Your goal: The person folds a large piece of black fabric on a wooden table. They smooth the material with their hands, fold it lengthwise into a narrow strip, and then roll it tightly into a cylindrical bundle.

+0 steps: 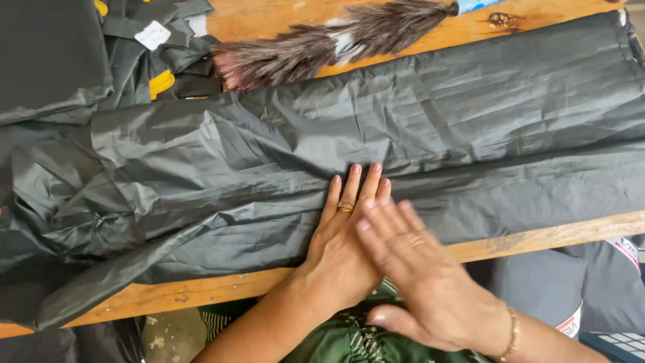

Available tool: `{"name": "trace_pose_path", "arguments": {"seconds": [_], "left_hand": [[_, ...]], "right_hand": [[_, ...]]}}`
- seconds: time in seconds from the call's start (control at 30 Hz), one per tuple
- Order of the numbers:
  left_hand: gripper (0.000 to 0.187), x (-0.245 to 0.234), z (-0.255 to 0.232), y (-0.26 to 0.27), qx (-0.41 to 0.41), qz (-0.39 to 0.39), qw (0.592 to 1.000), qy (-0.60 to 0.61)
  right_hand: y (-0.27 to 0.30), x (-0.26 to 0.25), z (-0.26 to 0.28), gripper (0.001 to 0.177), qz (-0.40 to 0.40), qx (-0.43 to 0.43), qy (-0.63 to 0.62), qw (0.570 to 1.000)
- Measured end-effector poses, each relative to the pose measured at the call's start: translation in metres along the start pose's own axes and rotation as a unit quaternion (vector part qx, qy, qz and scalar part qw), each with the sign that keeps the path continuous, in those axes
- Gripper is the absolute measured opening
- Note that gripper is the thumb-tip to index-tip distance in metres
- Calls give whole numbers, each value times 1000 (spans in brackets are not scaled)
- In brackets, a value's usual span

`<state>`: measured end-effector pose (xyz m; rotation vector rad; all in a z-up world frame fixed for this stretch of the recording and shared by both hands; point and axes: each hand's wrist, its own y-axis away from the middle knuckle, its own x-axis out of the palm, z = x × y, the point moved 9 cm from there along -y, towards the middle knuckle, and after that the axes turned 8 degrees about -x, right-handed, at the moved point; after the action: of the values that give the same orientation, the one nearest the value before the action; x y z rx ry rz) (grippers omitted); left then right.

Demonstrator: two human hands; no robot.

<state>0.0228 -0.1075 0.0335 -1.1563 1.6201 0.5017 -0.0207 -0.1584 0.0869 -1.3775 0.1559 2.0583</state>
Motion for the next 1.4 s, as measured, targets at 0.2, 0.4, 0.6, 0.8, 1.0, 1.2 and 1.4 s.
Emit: {"name": "trace_pose_path", "arguments": {"seconds": [0.2, 0.4, 0.6, 0.8, 1.0, 1.2, 1.4], "left_hand": [[80, 0, 7, -6, -34, -13, 998, -48], [78, 2, 7, -5, -34, -20, 996, -81], [78, 2, 8, -3, -34, -23, 996, -80], [91, -1, 10, -3, -42, -8, 992, -121], [72, -17, 23, -2, -95, -42, 993, -47], [78, -17, 22, -1, -96, -42, 989, -101], [81, -8, 23, -5, -75, -12, 987, -145]], "right_hand": [[26, 0, -69, 79, 21, 75, 189, 979], [83, -38, -161, 72, 12, 219, 237, 946], [80, -70, -168, 82, -54, 290, 316, 902], [-26, -8, -39, 87, 52, 18, 86, 995], [-26, 4, -78, 68, 101, 21, 48, 993], [10, -40, -201, 72, 94, 207, 182, 957], [-47, -42, -128, 83, 5, 74, 228, 971]]}}
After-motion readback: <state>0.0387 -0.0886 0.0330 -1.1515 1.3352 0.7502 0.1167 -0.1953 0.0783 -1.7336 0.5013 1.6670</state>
